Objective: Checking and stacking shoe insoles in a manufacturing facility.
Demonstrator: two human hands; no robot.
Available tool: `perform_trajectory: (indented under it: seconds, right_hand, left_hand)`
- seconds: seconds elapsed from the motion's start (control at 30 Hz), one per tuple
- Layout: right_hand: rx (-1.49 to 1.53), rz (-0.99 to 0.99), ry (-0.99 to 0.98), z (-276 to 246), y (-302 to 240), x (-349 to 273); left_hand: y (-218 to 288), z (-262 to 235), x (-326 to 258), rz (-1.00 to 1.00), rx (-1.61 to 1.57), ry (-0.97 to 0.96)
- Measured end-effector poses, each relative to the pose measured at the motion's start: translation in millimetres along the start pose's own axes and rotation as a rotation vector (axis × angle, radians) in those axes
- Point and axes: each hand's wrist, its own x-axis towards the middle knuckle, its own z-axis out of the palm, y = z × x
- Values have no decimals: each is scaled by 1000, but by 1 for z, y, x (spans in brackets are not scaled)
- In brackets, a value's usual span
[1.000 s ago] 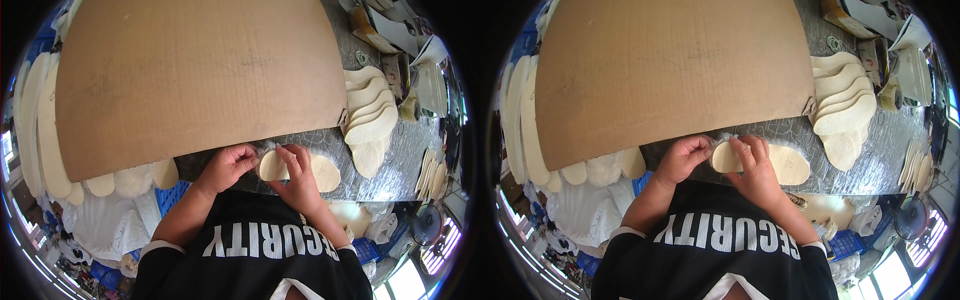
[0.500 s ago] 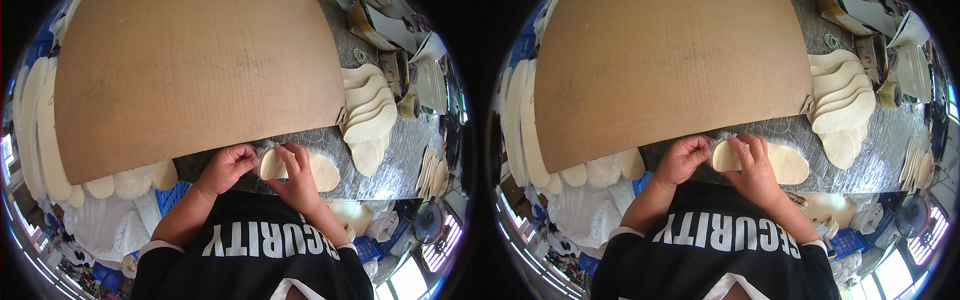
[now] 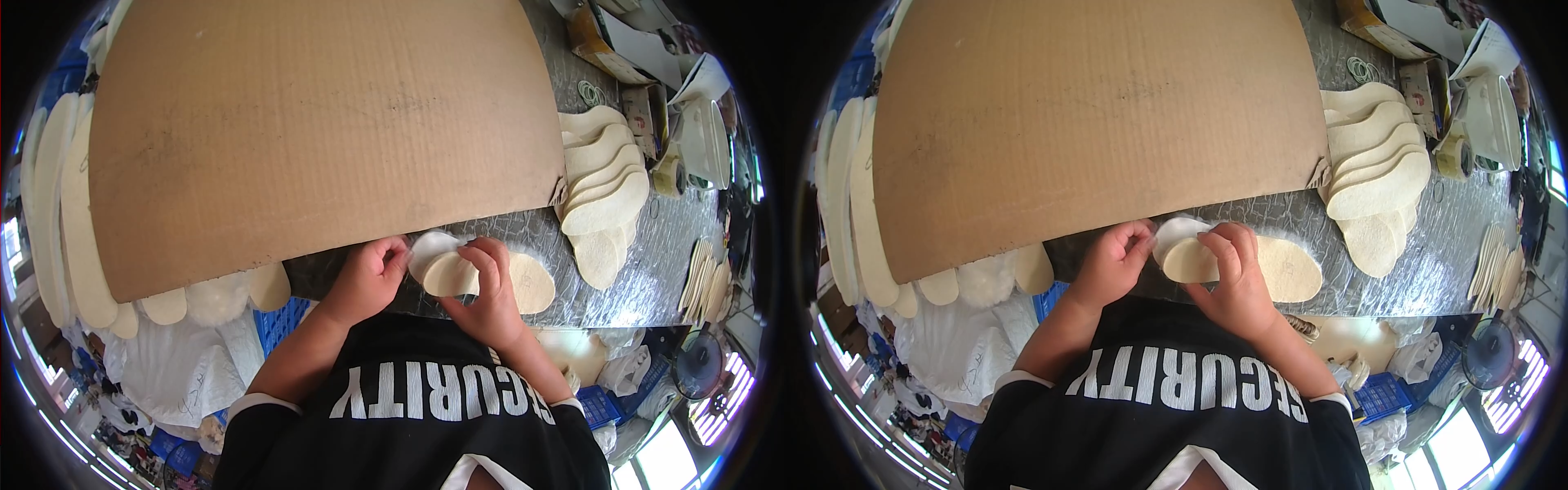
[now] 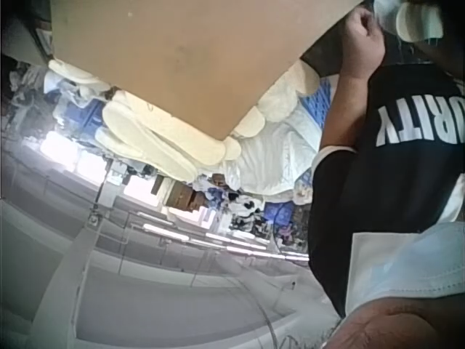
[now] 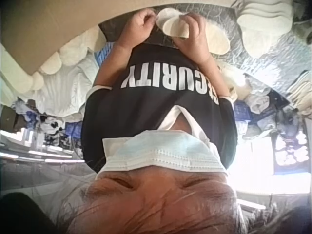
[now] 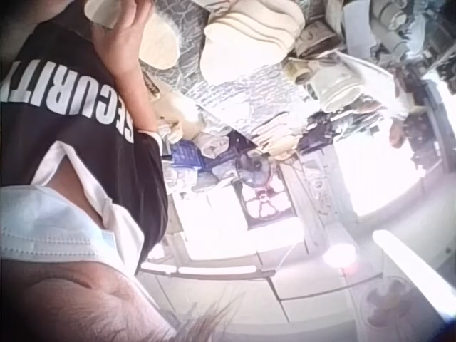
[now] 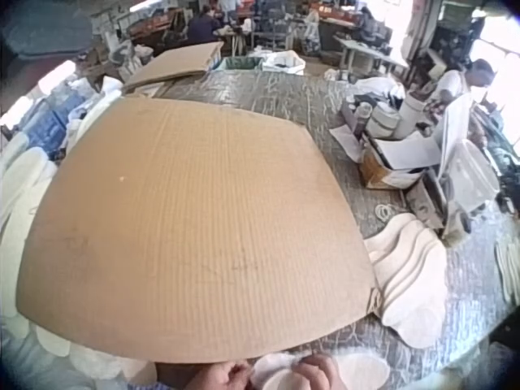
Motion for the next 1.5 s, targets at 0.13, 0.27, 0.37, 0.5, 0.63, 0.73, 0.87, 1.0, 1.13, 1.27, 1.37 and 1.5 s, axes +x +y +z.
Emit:
perform_trajectory:
  seconds: [0.13,0.27,0.37,0.5,0.63,0.73,0.87,1.0,1.13,1.27,1.37,1.5]
  right_hand:
    - [10,-8,15,-2,0,-1]
    - [-4,16,-51,-1,-1,1]
    - [-3,14,-62,-1,-1,1]
    - [9,25,-63,-3,-2,1]
    - [32,36,-61,-4,-1,1]
    - [32,36,-76,-5,-1,1]
    - [40,43,-96,-7,-2,2]
    - [29,40,-109,-6,-1,1]
    - [23,30,-93,-6,0,1]
    - [28,34,-105,-6,0,0]
    - [25,32,-104,-6,-1,1]
    - [28,38,-102,-6,-1,1]
  left_hand:
    - [2,-6,1,3,187,-30]
    - [7,-3,1,132,5,-89]
    - [10,-3,2,123,-66,-105]
    - [10,-3,2,124,-96,-129]
    - [11,-3,2,98,-123,-136]
    - [11,-4,2,93,-134,-156]
    - [15,-4,2,75,-165,-184]
    - [12,-3,1,44,-209,-190]
    - [13,-4,2,50,-148,-190]
    - [9,-4,1,15,-153,-190]
    - [9,-3,1,14,-167,-189]
    - [12,-3,2,32,-136,-192]
